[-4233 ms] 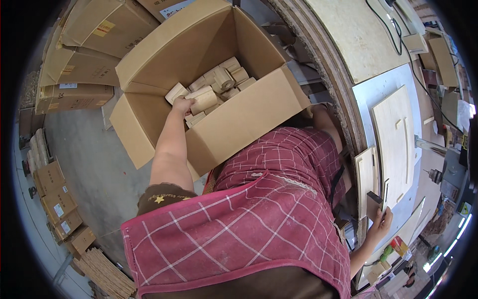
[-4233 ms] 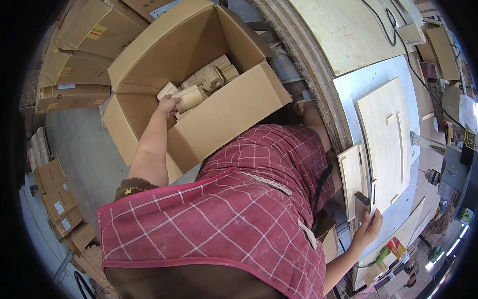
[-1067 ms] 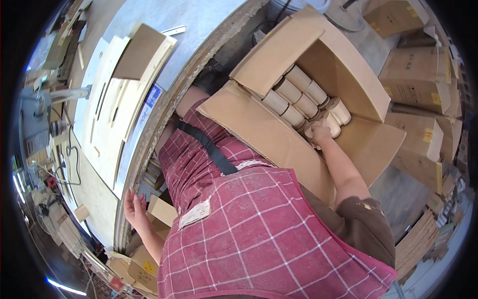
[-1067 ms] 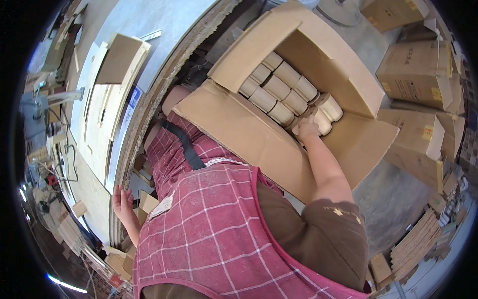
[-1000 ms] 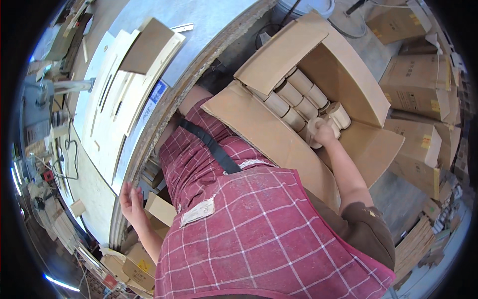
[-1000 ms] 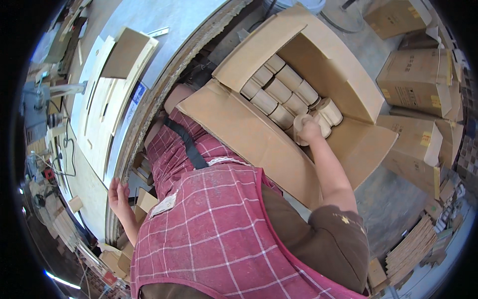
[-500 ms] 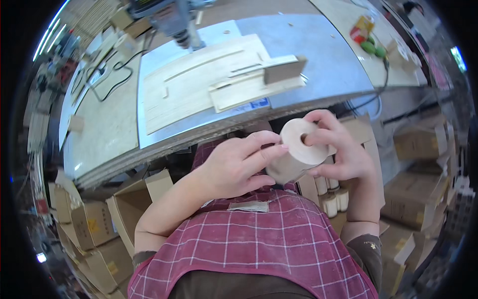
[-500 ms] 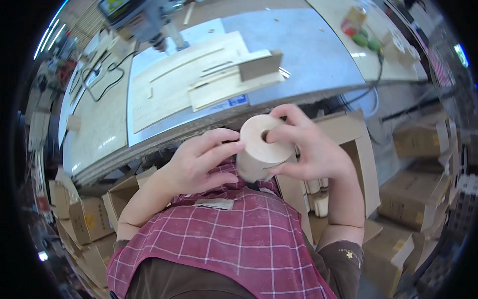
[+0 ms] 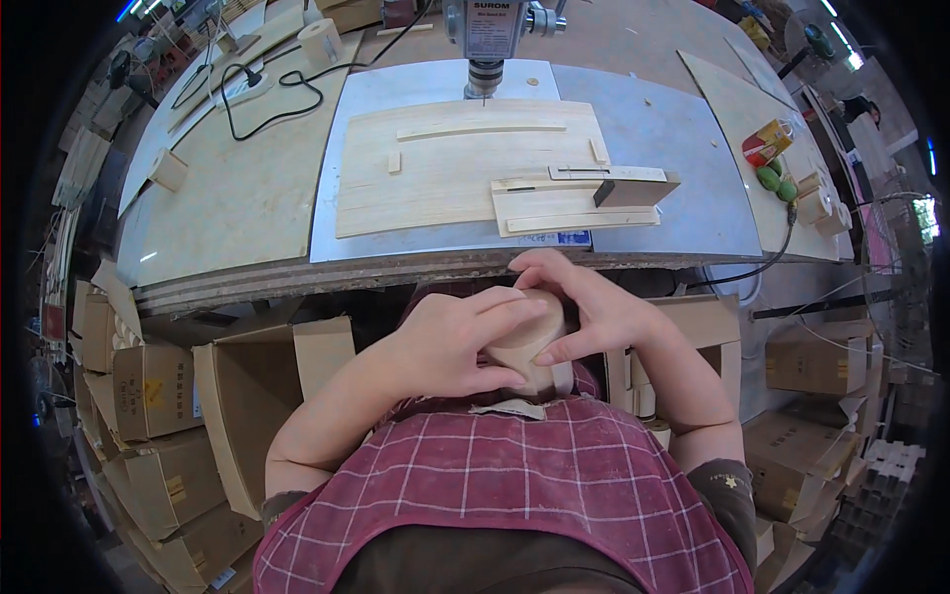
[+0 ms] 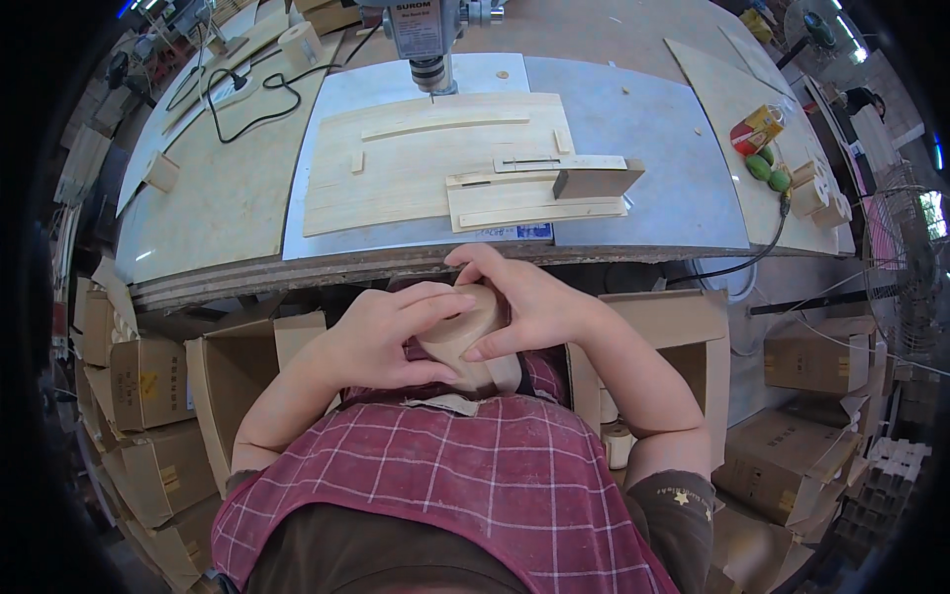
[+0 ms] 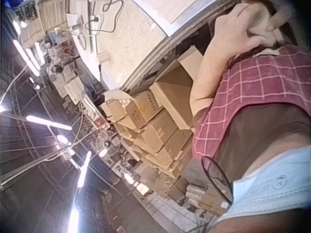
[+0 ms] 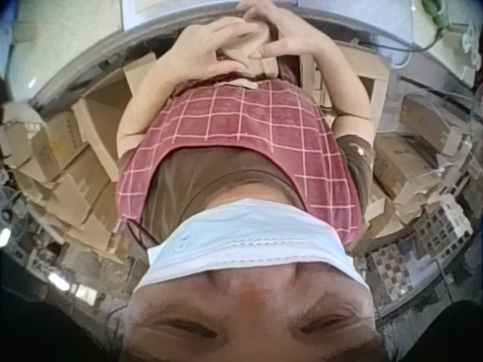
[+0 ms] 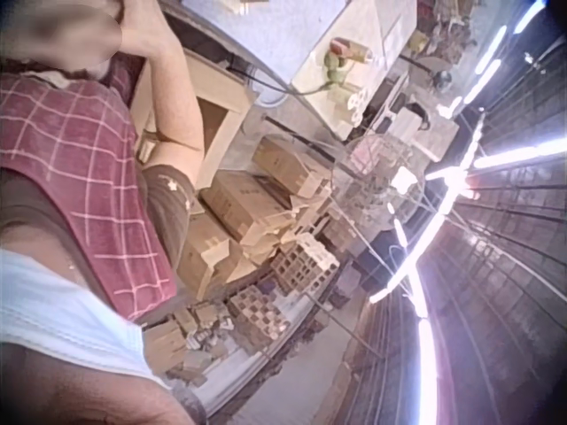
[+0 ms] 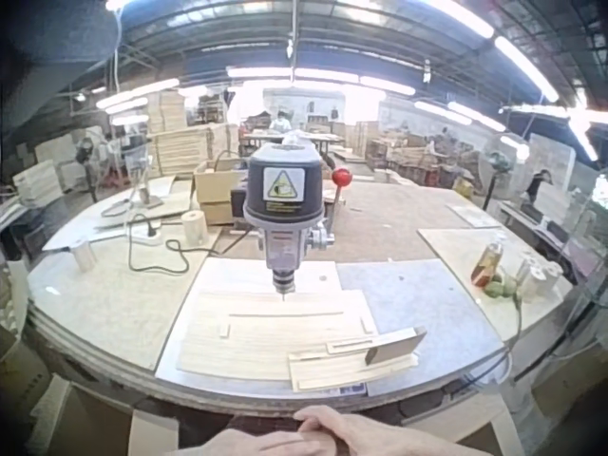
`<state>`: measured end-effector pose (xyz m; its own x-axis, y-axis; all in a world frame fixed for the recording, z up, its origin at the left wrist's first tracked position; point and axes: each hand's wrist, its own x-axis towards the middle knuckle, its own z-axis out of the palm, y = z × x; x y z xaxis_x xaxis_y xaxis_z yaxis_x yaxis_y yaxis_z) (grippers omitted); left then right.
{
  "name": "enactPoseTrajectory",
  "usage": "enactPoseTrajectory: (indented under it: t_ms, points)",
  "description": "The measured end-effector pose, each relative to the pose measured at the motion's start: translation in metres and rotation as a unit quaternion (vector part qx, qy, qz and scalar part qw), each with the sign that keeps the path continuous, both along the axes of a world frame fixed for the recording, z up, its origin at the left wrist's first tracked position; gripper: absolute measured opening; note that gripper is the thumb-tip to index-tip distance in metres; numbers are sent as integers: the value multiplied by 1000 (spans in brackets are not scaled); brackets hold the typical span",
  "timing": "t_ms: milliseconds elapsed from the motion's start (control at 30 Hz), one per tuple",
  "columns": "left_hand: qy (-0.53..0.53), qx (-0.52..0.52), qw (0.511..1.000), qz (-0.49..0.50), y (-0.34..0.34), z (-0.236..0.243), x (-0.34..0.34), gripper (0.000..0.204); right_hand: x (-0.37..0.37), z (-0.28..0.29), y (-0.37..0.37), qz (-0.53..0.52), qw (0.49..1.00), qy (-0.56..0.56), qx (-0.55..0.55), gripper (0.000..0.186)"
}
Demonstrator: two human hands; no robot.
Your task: Drilling slots into wooden cylinders using a drill press.
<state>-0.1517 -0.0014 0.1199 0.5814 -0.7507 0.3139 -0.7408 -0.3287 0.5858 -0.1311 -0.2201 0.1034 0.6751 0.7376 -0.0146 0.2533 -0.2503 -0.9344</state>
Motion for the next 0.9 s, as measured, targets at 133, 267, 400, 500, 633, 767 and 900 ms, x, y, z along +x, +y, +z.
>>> enactPoseTrajectory:
  t_ms: [133,267,400,500,633,767,900]
  points:
    - [118,52,991,24,5,3,6,64,-5,-18,7,-17,995,93,42,84]
    - [184,34,982,37,11,-16,1,70,-19,-40,9,-93,975,175,102,79]
    - [348,-90,932,39,21,-44,3,69,-25,-59,7,-107,971,182,111,65]
    - [438,-272,847,131,22,-43,11,63,-7,-31,-22,-244,969,-22,21,56]
    - [359,-351,830,243,23,-29,39,68,35,-2,-81,-448,831,-327,-50,46]
    - [382,-397,789,273,10,-39,60,68,67,-17,-110,-448,807,-347,-168,53]
    - [371,-360,815,263,-2,-45,68,66,84,-50,-119,-436,873,-193,-98,49]
